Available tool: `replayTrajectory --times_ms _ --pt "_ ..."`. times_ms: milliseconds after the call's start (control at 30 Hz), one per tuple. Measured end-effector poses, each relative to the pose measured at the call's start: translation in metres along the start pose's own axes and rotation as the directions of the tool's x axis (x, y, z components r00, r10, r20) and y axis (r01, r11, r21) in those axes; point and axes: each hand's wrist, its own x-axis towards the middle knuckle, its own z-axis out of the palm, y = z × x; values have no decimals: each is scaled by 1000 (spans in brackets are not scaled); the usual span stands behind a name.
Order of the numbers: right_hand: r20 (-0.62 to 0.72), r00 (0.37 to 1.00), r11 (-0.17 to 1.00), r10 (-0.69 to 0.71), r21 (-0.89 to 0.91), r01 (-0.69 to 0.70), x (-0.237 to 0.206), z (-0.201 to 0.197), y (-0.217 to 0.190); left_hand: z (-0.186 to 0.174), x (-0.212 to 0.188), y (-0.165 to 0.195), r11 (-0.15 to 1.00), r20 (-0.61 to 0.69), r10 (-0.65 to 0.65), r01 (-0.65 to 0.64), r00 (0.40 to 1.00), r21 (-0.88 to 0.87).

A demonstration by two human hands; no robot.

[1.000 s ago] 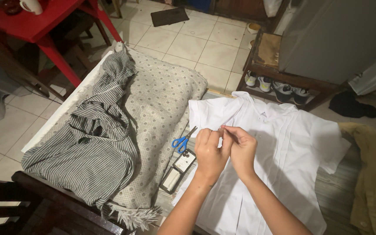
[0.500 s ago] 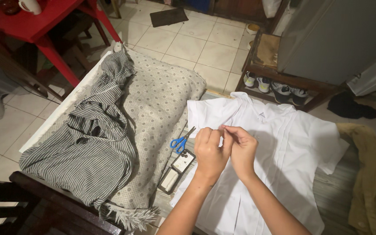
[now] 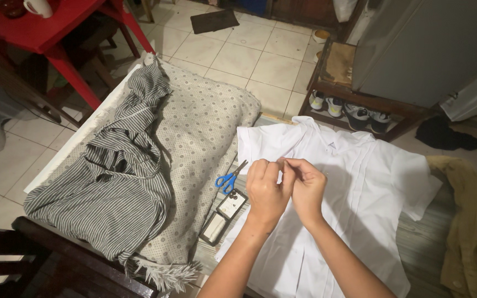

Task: The person sews a button onto the front placket of a white short-sleeve shirt laid flat on a table, working the needle and thread through the fabric and button by hand, then cuts the thread with scissors and smooths the shirt with their hands.

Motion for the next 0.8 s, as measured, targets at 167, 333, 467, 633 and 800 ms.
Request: replayTrajectory --times_ms 167,333,467,633,800 --pt "19 1000 998 -1 66 0 0 1 -2 -1 0 -1 1000 -2 -1 1 1000 -7" --pt "23 1000 994 20 108 -22 0 0 2 0 -3 0 999 0 -11 11 1000 -44" --pt "69 997 996 24 86 -30 3 -5 6 0 -3 -2 985 56 -92 99 994 -138" --pt "166 986 1000 2 -2 -2 18 -27 1 -4 2 -12 853 242 -306 378 921 -360" --pt "172 970 976 169 108 -189 22 -38 9 0 -2 -15 839 342 -313 427 886 -339"
